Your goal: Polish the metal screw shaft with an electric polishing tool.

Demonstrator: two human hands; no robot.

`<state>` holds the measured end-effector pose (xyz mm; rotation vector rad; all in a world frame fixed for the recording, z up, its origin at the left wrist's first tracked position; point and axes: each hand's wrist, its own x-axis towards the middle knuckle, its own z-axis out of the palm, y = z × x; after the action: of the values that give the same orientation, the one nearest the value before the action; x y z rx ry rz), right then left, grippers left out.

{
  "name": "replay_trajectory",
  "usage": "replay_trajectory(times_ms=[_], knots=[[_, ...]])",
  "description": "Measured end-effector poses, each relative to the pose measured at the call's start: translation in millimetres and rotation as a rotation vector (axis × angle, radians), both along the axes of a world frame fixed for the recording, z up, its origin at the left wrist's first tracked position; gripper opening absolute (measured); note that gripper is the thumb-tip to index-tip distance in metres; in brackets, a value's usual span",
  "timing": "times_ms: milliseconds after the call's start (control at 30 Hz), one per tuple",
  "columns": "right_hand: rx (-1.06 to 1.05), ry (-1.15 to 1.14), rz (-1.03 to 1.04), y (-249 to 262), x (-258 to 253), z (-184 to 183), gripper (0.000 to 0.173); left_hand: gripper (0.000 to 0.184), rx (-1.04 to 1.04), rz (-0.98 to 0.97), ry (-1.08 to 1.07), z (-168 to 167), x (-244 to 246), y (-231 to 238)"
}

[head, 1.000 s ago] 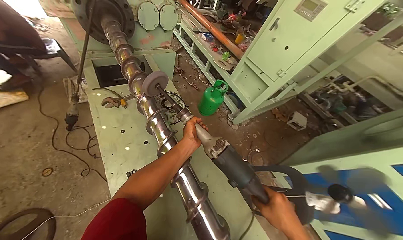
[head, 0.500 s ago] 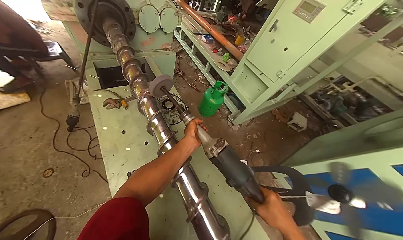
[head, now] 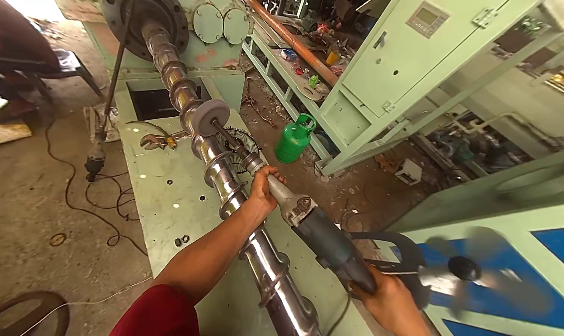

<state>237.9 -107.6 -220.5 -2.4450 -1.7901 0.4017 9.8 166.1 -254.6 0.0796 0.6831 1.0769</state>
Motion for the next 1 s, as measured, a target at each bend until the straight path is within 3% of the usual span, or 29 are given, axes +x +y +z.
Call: replay_trajectory(times_ms=[333, 1000], knots=[[-0.021, -0.104, 0.053, -9, -17, 28, 0.036, 0.015, 0.049, 0.053, -0.098, 7, -19, -18], [0.035, -0.178, 0.107, -19, -28, 36, 0.03, 0.015, 0.038, 0.106, -0.141, 2, -33, -33]])
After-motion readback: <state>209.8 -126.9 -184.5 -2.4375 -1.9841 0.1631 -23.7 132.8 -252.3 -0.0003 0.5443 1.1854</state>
